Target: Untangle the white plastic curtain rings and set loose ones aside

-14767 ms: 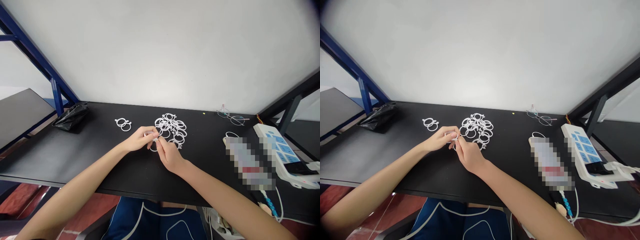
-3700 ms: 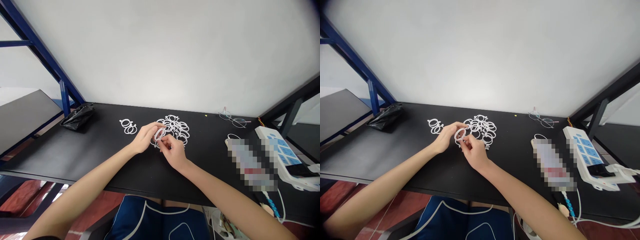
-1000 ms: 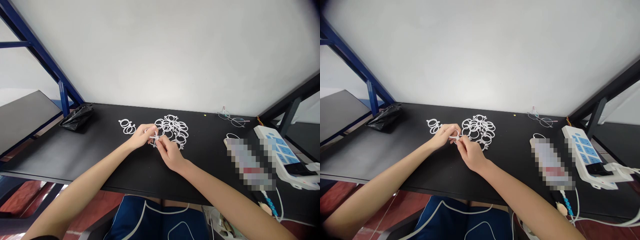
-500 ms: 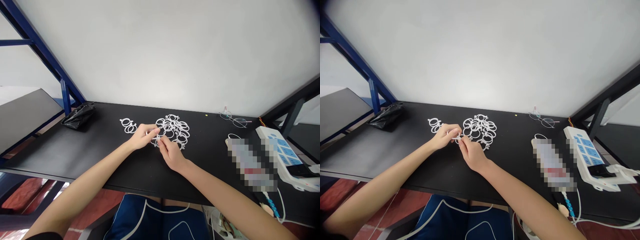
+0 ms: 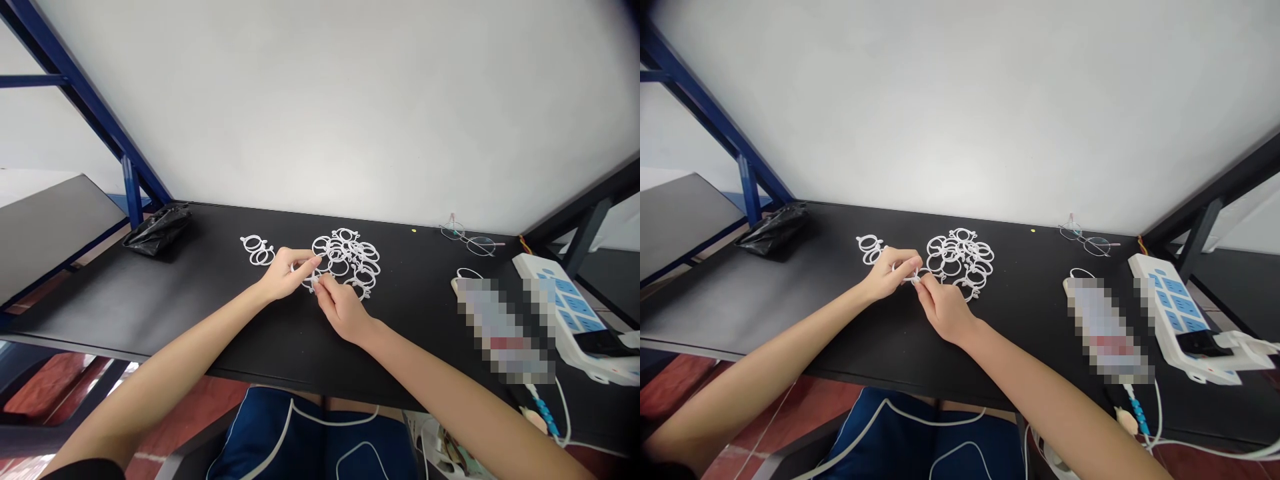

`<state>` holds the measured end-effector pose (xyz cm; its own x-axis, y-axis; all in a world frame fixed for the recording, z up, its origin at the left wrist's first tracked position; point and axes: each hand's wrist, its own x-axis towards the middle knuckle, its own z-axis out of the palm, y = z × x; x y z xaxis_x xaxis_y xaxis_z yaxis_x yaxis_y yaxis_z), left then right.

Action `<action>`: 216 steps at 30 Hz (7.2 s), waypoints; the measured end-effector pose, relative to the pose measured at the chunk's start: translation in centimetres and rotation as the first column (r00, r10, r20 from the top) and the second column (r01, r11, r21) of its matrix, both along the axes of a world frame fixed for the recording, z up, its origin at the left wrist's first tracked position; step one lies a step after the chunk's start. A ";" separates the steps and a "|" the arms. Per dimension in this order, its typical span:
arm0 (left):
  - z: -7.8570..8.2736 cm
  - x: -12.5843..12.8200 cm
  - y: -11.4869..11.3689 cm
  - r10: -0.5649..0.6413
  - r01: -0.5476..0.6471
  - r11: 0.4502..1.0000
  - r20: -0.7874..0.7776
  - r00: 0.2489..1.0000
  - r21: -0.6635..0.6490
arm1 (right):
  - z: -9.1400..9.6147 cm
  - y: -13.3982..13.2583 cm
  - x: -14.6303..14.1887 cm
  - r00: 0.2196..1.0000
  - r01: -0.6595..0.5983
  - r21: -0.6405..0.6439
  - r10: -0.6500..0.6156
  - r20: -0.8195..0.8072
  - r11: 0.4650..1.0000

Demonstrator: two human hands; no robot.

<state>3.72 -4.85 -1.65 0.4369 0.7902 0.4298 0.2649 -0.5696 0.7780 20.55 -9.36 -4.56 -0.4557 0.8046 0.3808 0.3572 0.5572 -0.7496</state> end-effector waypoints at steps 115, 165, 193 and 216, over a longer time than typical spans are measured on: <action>-0.7 -1.5 1.6 0.196 -0.006 0.955 -0.612 0.766 0.298 | 0.6 -0.3 -0.5 0.993 -0.013 0.041 0.008 0.114 0.999; 0.0 -0.9 1.0 0.098 -0.087 0.995 -0.283 0.954 0.054 | -0.1 1.0 0.0 0.917 0.379 0.257 -0.324 -0.231 0.889; -0.3 0.2 0.1 -0.136 0.113 0.963 -0.082 0.987 -0.243 | 0.2 0.3 -0.2 0.880 0.394 0.228 -0.294 -0.372 0.891; -0.6 0.0 0.0 -0.137 0.132 0.990 -0.226 0.964 -0.041 | 0.0 0.6 -0.3 0.869 0.360 0.212 -0.244 -0.430 0.909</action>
<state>3.68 -4.83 -2.29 0.6240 0.7268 0.2869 0.3594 -0.5930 0.7205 20.28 -8.77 -4.58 0.0227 0.7133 0.7005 0.2563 0.6731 -0.6937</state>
